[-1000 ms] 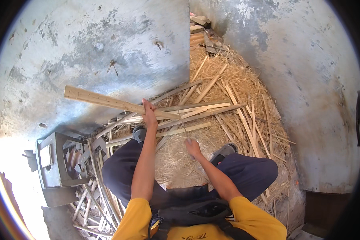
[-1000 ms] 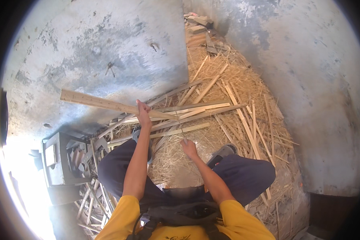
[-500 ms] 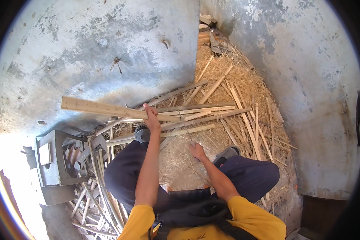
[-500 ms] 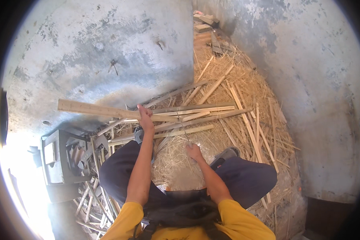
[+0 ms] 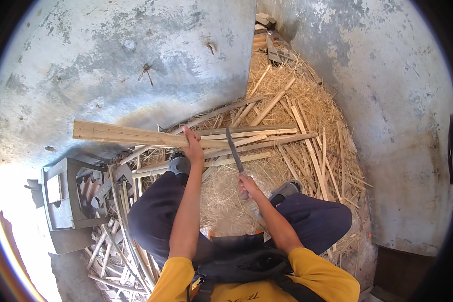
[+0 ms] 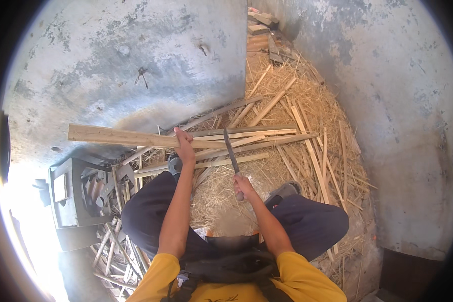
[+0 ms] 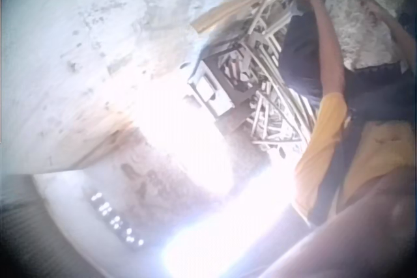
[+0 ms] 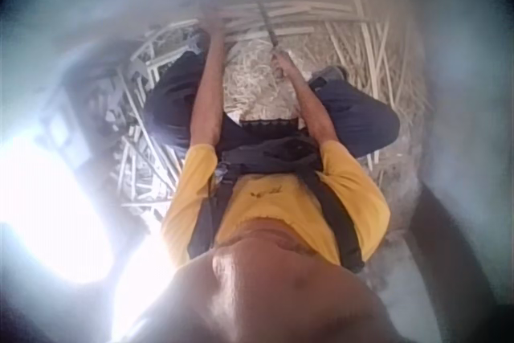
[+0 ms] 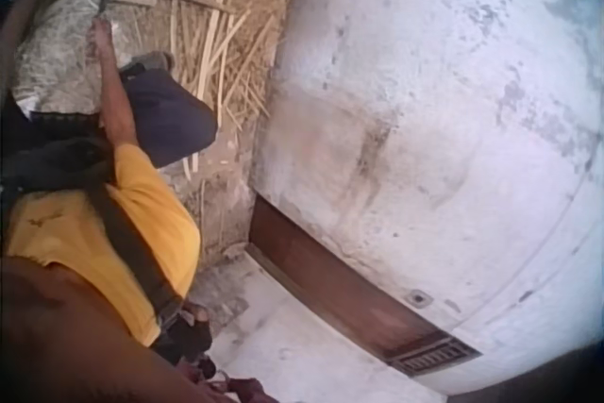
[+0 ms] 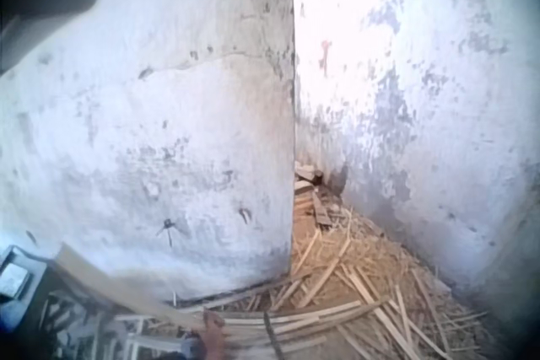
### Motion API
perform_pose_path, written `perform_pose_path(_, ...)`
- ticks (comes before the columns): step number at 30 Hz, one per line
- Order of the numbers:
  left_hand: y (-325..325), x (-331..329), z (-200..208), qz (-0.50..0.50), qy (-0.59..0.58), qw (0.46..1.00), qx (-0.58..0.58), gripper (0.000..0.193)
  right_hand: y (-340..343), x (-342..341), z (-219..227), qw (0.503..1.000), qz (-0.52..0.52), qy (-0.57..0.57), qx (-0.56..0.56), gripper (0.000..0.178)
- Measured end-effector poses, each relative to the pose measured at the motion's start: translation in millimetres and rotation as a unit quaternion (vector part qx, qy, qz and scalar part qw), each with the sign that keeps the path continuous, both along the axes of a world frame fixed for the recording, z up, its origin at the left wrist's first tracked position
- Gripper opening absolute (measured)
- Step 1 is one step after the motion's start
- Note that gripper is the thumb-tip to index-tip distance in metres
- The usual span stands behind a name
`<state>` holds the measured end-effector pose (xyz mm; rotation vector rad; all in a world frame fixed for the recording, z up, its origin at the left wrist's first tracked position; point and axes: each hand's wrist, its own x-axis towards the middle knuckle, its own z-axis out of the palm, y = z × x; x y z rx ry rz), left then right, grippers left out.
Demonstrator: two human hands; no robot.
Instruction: The person holds a piece of wood and uses a small utility knife to shave thin strips from its surface, followed by a larger machete-like blade to continue the shaving process.
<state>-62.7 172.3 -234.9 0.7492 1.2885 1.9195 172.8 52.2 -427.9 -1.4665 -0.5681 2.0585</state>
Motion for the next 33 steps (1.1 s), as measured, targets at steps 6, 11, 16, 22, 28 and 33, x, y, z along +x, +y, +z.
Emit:
perform_pose_path(6, -2.0, 8.2, -2.3, 0.013, 0.037, 0.999, -0.026, 0.056, 10.6, -34.6, 65.5, 0.842, -0.072, -0.374, 0.383, 0.034)
perform_pose_path(11, -5.2, 9.5, 5.2, 0.015, 0.025, 0.999, -0.023, 0.056, 5.4, -36.5, 67.9, 0.868, 0.010, -0.379, 0.320, 0.031)
perform_pose_path(16, 2.0, 23.7, 9.0, -0.005, 0.019, 1.000, -0.016, 0.055, -38.1, 3.8, -51.5, 0.884, 0.113, -0.387, 0.238, 0.023)
perform_pose_path(22, -10.6, -15.4, 19.5, 0.022, -0.044, 0.999, -0.007, 0.057, -20.7, 1.5, -10.9, 0.988, 0.035, -0.134, 0.074, 0.021)
perform_pose_path(28, -34.7, -28.1, 179.2, 0.187, 0.047, 0.971, 0.140, 0.062, 7.6, 6.0, 29.6, 0.919, -0.172, -0.267, 0.235, 0.030)
perform_pose_path(33, -104.8, -96.7, 317.3, 0.230, 0.041, 0.885, 0.402, 0.057, 49.1, 8.8, 88.2, 0.868, -0.166, -0.295, 0.363, 0.030)
